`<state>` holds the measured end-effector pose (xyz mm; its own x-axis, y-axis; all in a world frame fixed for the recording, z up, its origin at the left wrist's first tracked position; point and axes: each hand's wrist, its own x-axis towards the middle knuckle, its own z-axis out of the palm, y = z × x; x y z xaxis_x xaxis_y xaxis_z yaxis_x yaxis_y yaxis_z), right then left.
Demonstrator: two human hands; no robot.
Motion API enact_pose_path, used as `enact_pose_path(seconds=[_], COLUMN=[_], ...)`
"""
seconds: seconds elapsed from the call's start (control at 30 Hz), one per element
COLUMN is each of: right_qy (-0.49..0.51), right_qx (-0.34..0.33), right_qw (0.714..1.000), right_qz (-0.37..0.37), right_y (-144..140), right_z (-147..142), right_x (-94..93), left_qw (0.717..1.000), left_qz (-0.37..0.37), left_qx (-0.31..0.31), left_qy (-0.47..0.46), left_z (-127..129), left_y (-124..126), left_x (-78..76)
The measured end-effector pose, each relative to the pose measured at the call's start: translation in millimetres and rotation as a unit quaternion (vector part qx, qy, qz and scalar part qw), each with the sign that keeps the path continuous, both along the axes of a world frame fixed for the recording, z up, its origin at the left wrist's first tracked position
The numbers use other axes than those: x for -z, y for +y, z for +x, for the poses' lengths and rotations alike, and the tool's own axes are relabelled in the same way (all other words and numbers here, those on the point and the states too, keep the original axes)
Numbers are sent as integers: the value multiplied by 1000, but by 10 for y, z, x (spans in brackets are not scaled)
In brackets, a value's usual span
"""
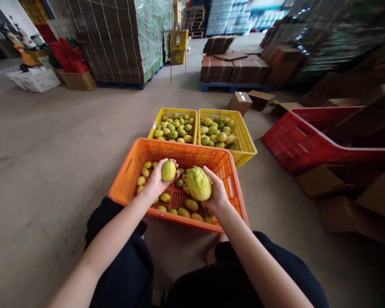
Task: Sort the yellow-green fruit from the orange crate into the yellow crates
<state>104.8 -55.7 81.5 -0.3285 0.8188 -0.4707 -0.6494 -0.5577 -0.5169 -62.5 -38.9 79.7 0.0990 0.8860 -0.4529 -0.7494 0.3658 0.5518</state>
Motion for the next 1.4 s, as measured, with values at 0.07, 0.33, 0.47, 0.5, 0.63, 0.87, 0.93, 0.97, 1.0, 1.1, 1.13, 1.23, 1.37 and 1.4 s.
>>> enact_pose_path(seconds=[0.07,0.33,0.47,0.5,0.63,0.87,0.93,0.97,1.0,1.1,1.13,1.23,1.37,1.4], right_qy=[10,15,22,19,-2,-17,-14,-7,1,22,24,15,-9,-14], right_qx=[-3,-7,-12,-1,52,88,71,61,53,40,36,27,62,62], right_qw=[1000,1000,1000,1000,997,993,994,995,996,998,999,999,998,998], right_qz=[6,4,-9,-19,-50,-82,-86,-81,-74,-38,-27,-7,-12,-23], right_y=[-1,11,62,75,115,145,121,104,84,34,24,21,30,29], right_z=[11,17,23,25,29,39,45,47,47,36,30,15,-5,-11], right_x=[3,58,139,155,213,374,341,303,256,100,61,13,35,34], left_qw=[1000,999,998,998,998,996,997,997,997,998,999,999,997,997], left_qz=[-3,-9,-6,-5,-29,-77,-67,-63,-62,-46,-34,7,55,68], left_qx=[1,-32,-51,-55,-44,-11,-15,-22,-29,-20,-10,19,44,47], left_qy=[3,-6,33,43,28,-34,-32,-25,-20,-31,-38,-42,-13,-1], left_z=[2,23,-16,-25,-35,-36,-46,-51,-55,-66,-68,-72,-72,-71], left_y=[4,24,30,33,49,35,28,26,24,18,15,3,-6,-7], left_x=[-1,47,157,181,199,77,53,44,37,27,27,29,38,42])
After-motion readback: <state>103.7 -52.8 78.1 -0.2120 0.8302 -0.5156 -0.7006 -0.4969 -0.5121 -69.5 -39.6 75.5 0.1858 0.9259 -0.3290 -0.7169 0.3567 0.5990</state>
